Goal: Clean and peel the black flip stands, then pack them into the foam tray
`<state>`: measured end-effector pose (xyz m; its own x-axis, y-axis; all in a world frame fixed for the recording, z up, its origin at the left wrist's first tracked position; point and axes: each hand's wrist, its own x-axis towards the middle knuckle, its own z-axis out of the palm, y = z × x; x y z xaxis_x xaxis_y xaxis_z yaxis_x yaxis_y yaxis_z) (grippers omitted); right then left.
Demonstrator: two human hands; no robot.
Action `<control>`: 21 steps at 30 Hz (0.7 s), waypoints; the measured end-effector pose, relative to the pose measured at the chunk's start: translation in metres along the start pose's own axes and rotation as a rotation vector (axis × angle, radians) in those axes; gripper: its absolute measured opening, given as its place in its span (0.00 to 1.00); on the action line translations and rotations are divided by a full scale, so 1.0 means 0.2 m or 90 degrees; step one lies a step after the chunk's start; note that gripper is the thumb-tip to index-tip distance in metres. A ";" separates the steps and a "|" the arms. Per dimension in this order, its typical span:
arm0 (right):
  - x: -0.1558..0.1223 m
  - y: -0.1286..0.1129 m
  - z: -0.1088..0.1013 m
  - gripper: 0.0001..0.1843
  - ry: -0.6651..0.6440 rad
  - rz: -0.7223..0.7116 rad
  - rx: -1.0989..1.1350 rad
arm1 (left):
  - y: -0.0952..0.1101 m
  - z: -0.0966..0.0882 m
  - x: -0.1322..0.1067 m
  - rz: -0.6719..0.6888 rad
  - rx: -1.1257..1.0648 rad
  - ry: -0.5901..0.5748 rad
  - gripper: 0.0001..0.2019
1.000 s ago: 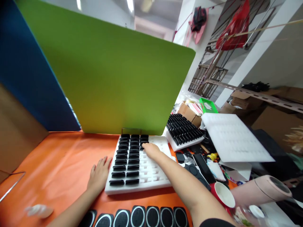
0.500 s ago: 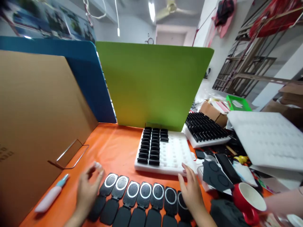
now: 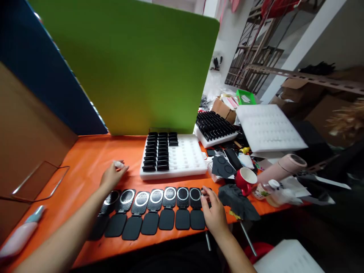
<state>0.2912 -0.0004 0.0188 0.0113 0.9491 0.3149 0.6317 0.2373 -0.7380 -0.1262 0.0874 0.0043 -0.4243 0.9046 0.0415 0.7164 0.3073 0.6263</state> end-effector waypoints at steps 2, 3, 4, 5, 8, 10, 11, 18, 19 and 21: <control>-0.04 0.01 -0.02 0.16 -0.013 0.018 -0.002 | 0.06 0.08 0.06 0.024 0.002 -0.025 0.23; -0.06 0.01 -0.03 0.15 -0.022 0.028 -0.006 | 0.08 0.12 0.07 0.029 0.008 -0.032 0.23; -0.08 0.02 -0.03 0.15 -0.032 0.040 -0.011 | 0.09 0.15 0.09 0.032 0.015 -0.036 0.24; -0.10 0.03 -0.04 0.15 -0.042 0.052 -0.017 | 0.10 0.16 0.10 0.033 0.022 -0.039 0.25; -0.16 0.07 -0.04 0.15 -0.060 0.073 -0.039 | 0.09 0.14 0.10 0.040 0.045 -0.043 0.34; -0.20 0.09 -0.04 0.15 -0.068 0.066 -0.058 | 0.09 0.08 0.06 0.042 0.060 -0.031 0.41; -0.22 0.09 -0.04 0.14 -0.071 0.054 -0.070 | 0.09 0.05 0.02 0.040 0.068 -0.019 0.42; -0.28 0.04 0.03 0.14 -0.119 -0.068 -0.127 | 0.00 0.04 -0.62 0.410 0.145 -0.105 0.26; -0.25 0.03 0.03 0.14 -0.111 -0.081 -0.140 | -0.02 0.07 -0.72 0.478 0.181 -0.142 0.26; -0.15 0.04 0.01 0.14 -0.087 -0.079 -0.205 | -0.04 0.13 -0.86 0.571 0.234 -0.171 0.28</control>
<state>0.2935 -0.0274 0.0022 -0.1712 0.9411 0.2916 0.8332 0.2962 -0.4670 -0.0445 -0.0632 -0.0287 0.4631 0.8689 0.1746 0.8554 -0.4898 0.1688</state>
